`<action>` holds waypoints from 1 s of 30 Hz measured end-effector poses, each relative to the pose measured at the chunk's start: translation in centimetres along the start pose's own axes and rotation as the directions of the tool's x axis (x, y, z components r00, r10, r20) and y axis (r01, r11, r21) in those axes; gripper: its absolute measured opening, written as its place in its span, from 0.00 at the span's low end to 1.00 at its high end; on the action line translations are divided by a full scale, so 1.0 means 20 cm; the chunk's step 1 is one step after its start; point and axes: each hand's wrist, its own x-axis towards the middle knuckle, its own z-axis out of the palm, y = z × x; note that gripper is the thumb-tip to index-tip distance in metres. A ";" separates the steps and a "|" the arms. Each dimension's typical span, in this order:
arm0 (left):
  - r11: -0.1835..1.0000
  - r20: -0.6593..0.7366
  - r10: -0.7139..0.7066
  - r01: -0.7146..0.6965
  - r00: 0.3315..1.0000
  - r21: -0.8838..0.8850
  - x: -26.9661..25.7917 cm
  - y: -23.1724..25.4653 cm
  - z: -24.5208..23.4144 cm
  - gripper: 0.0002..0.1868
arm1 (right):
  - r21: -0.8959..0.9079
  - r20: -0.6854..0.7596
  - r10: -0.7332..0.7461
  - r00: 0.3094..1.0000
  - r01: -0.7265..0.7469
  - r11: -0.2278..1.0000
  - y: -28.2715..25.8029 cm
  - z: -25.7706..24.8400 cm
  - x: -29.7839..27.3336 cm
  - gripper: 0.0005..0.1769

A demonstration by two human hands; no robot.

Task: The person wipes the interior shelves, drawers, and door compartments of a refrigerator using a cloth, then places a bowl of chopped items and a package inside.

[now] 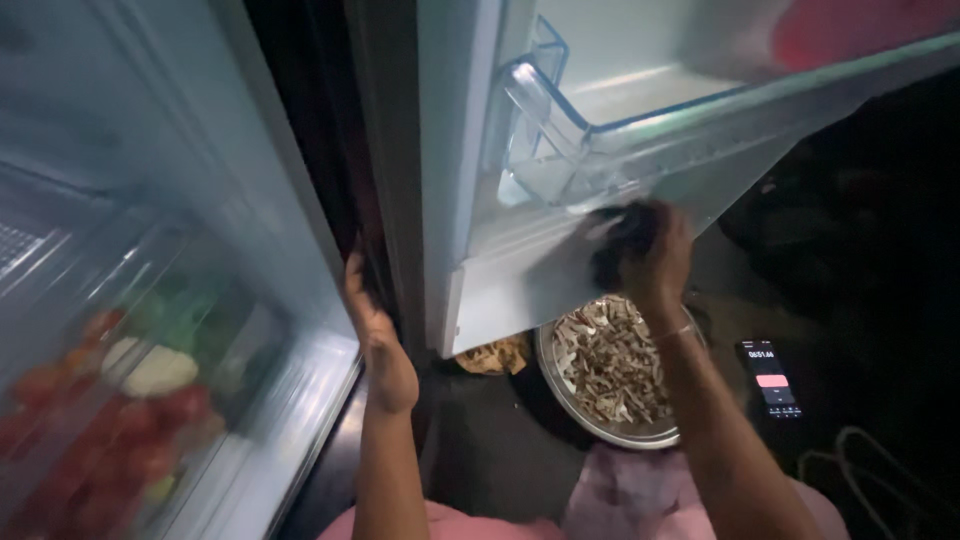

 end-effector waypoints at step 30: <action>0.999 -0.048 -0.046 0.045 0.998 -0.013 -0.01 0.00 0.01 0.57 | -0.169 0.258 -0.531 0.807 0.578 0.798 -0.36 0.55 -0.85 0.24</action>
